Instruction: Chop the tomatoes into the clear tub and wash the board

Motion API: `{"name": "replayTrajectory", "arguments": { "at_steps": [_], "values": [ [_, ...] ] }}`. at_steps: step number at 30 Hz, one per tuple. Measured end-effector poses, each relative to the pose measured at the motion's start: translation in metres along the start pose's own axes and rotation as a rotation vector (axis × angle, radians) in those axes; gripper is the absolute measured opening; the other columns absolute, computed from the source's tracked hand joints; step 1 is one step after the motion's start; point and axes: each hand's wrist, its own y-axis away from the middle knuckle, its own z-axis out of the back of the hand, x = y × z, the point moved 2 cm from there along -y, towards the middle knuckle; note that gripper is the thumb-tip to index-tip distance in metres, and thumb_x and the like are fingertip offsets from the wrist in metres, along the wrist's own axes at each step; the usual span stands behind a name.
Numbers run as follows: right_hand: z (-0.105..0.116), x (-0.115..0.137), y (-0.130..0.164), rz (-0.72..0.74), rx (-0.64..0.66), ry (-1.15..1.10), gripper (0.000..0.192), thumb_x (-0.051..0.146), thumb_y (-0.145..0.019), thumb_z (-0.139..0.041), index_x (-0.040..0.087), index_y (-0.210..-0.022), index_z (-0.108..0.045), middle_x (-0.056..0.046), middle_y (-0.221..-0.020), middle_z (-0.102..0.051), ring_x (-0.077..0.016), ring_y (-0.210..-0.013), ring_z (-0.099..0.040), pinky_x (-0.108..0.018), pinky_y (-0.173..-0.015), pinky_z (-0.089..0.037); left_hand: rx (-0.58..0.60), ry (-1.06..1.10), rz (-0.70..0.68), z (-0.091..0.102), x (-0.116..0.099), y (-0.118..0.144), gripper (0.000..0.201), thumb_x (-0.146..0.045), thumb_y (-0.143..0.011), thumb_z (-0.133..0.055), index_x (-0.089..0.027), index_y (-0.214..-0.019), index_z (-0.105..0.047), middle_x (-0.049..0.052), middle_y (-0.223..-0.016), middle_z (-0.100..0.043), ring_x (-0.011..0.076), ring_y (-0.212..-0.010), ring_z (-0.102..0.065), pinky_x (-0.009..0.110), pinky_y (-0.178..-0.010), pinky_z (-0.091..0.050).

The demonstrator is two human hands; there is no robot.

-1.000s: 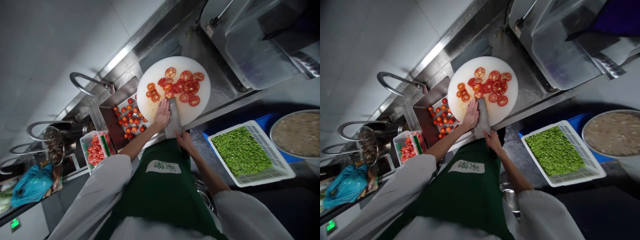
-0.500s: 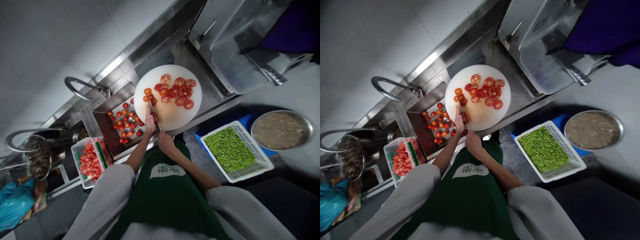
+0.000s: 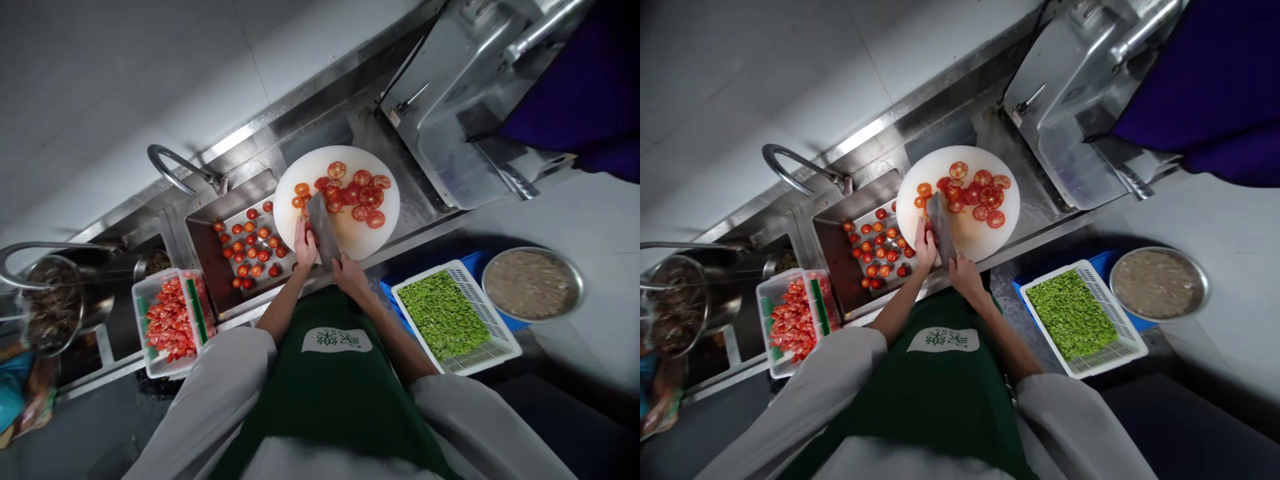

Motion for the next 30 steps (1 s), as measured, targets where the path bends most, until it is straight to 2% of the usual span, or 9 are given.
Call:
{"name": "replayTrajectory", "arguments": {
  "at_steps": [2, 4, 7, 11, 14, 18, 22, 26, 30],
  "values": [
    [0.012, -0.029, -0.003, -0.021, 0.001, -0.205, 0.022, 0.038, -0.104, -0.047, 0.02, -0.096, -0.058, -0.009, -0.074, -0.071, -0.0241, -0.069, -0.071, -0.031, -0.067, -0.053, 0.048, -0.034, -0.036, -0.001, -0.001, -0.001, 0.067, -0.056, -0.113, -0.024, -0.016, -0.156, -0.057, 0.016, -0.166, -0.05, 0.0253, -0.159, -0.043, 0.05, -0.136, -0.031],
    [0.02, -0.06, -0.006, -0.042, 0.047, -0.44, 0.027, 0.049, -0.1, -0.05, 0.024, -0.088, -0.051, 0.001, -0.057, -0.059, -0.0188, -0.048, -0.059, -0.029, -0.052, -0.048, 0.085, -0.048, -0.061, -0.002, -0.003, -0.003, 0.067, -0.058, -0.113, -0.025, -0.016, -0.148, -0.064, 0.018, -0.162, -0.054, 0.028, -0.156, -0.047, 0.054, -0.134, -0.034],
    [0.029, -0.096, -0.008, -0.058, 0.061, -0.665, 0.042, 0.066, -0.089, -0.059, 0.028, -0.083, -0.042, 0.009, -0.049, -0.047, -0.0141, -0.037, -0.047, -0.027, -0.041, -0.041, 0.085, -0.052, -0.081, -0.002, -0.006, -0.005, 0.069, -0.061, -0.112, -0.026, -0.015, -0.139, -0.07, 0.021, -0.158, -0.057, 0.0292, -0.152, -0.05, 0.055, -0.132, -0.037],
    [0.041, -0.117, -0.006, -0.022, 0.018, -0.646, 0.049, 0.072, -0.083, -0.062, 0.029, -0.078, -0.04, 0.008, -0.046, -0.048, -0.0136, -0.036, -0.047, -0.026, -0.04, -0.039, 0.075, -0.08, -0.113, -0.004, -0.008, -0.005, 0.065, -0.061, -0.111, -0.032, -0.016, -0.138, -0.069, 0.02, -0.153, -0.061, 0.0279, -0.148, -0.054, 0.053, -0.13, -0.04],
    [0.051, -0.126, -0.003, -0.001, 0.004, -0.578, 0.047, 0.071, -0.084, -0.059, 0.028, -0.075, -0.042, 0.007, -0.043, -0.047, -0.0144, -0.035, -0.048, -0.027, -0.041, -0.041, 0.103, -0.143, -0.183, -0.006, -0.011, -0.006, 0.063, -0.064, -0.105, -0.049, -0.016, -0.14, -0.068, 0.019, -0.155, -0.058, 0.0298, -0.149, -0.052, 0.053, -0.131, -0.04],
    [0.062, -0.155, 0.009, -0.047, 0.035, -0.533, 0.051, 0.075, -0.082, -0.06, 0.028, -0.074, -0.043, 0.005, -0.043, -0.05, -0.0156, -0.035, -0.05, -0.027, -0.039, -0.039, 0.189, -0.233, -0.273, -0.01, -0.019, -0.009, 0.064, -0.065, -0.092, -0.071, -0.021, -0.139, -0.071, 0.015, -0.162, -0.052, 0.0348, -0.156, -0.041, 0.057, -0.131, -0.039],
    [0.057, -0.188, 0.026, -0.102, 0.088, -0.553, 0.06, 0.085, -0.075, -0.064, 0.029, -0.07, -0.042, 0.005, -0.042, -0.049, -0.0159, -0.033, -0.048, -0.028, -0.037, -0.037, 0.288, -0.248, -0.334, -0.015, -0.025, -0.015, 0.062, -0.063, -0.084, -0.082, -0.024, -0.132, -0.076, 0.014, -0.149, -0.063, 0.036, -0.155, -0.042, 0.057, -0.131, -0.04],
    [0.034, -0.189, 0.029, -0.121, 0.11, -0.602, 0.068, 0.093, -0.071, -0.064, 0.029, -0.068, -0.042, 0.004, -0.044, -0.05, -0.0148, -0.034, -0.048, -0.027, -0.038, -0.039, 0.35, -0.261, -0.361, -0.022, -0.027, -0.013, 0.063, -0.065, -0.081, -0.084, -0.024, -0.128, -0.079, 0.013, -0.138, -0.069, 0.0363, -0.15, -0.048, 0.056, -0.13, -0.041],
    [0.003, -0.156, 0.014, -0.08, 0.153, -0.607, 0.066, 0.091, -0.077, -0.059, 0.029, -0.066, -0.042, 0.003, -0.044, -0.05, -0.0159, -0.037, -0.052, -0.027, -0.041, -0.042, 0.308, -0.275, -0.368, -0.03, -0.03, -0.003, 0.067, -0.068, -0.077, -0.086, -0.025, -0.128, -0.08, 0.014, -0.143, -0.066, 0.0403, -0.154, -0.042, 0.061, -0.129, -0.039]
  ]
}}
